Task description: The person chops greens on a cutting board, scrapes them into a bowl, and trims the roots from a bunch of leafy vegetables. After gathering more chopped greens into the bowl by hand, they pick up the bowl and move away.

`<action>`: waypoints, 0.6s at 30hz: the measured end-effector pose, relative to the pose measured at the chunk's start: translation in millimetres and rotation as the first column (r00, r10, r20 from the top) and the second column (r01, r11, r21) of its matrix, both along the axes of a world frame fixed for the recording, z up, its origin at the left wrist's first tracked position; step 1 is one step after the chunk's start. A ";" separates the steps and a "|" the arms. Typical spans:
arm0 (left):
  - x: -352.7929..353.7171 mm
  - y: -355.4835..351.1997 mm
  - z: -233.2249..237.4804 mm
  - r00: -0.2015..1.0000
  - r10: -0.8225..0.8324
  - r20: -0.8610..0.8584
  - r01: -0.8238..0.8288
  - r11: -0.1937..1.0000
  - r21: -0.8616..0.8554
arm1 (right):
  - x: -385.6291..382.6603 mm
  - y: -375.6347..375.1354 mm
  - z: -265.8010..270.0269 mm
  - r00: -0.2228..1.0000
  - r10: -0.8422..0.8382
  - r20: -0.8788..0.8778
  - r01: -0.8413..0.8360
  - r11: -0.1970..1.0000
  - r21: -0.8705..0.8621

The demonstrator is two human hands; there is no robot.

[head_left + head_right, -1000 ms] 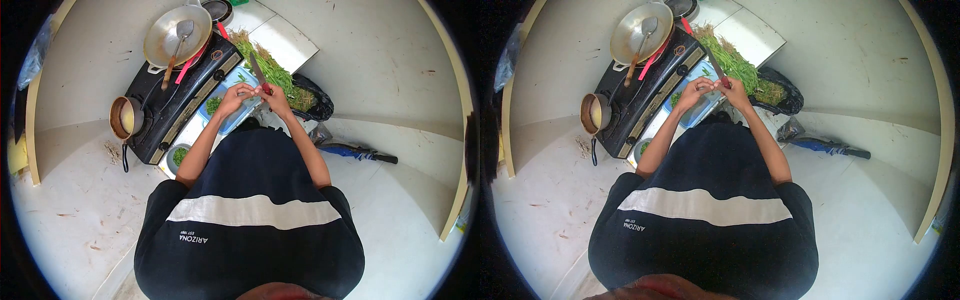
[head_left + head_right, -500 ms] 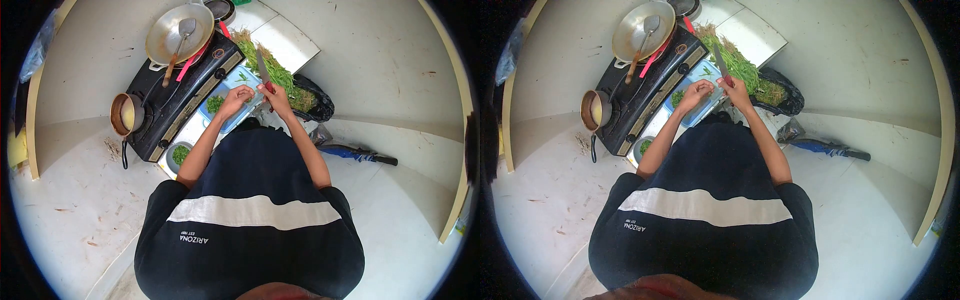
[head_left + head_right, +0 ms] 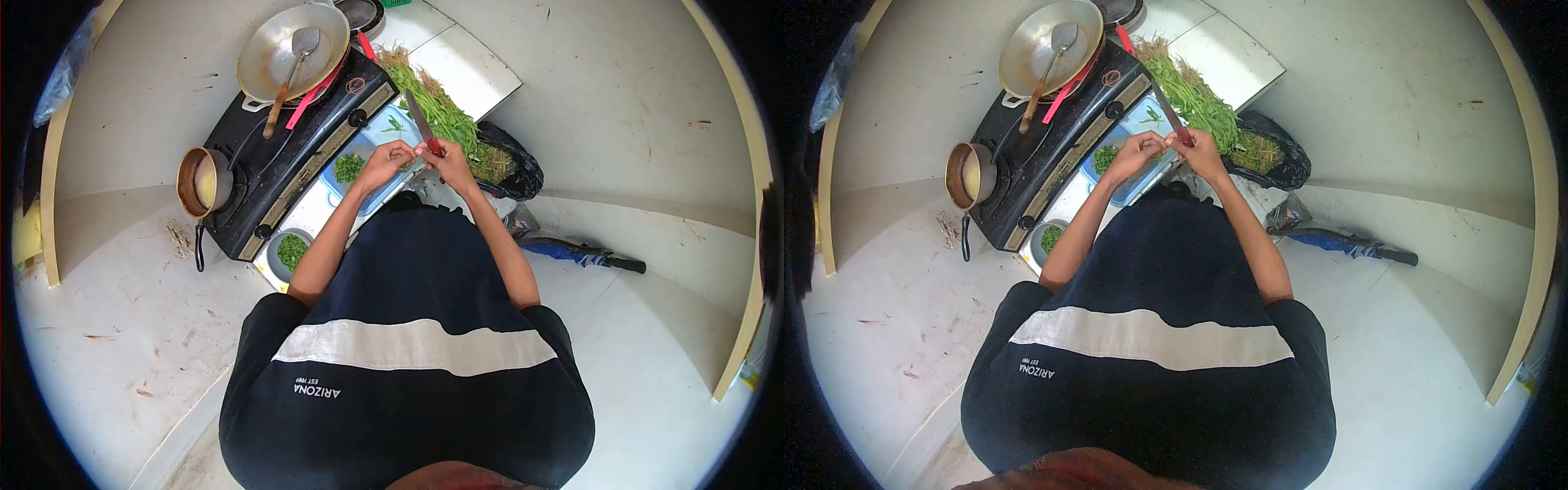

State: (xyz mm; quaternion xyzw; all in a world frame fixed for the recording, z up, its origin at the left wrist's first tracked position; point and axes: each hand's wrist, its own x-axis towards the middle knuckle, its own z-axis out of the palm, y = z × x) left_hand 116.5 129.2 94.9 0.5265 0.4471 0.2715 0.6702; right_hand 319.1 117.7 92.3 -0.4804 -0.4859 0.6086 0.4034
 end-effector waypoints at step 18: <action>-5.5 -53.6 -24.2 0.870 0.310 0.383 -0.092 0.866 -0.492 | -6.2 -20.4 -5.5 0.994 0.104 -0.016 -0.105 0.988 -0.116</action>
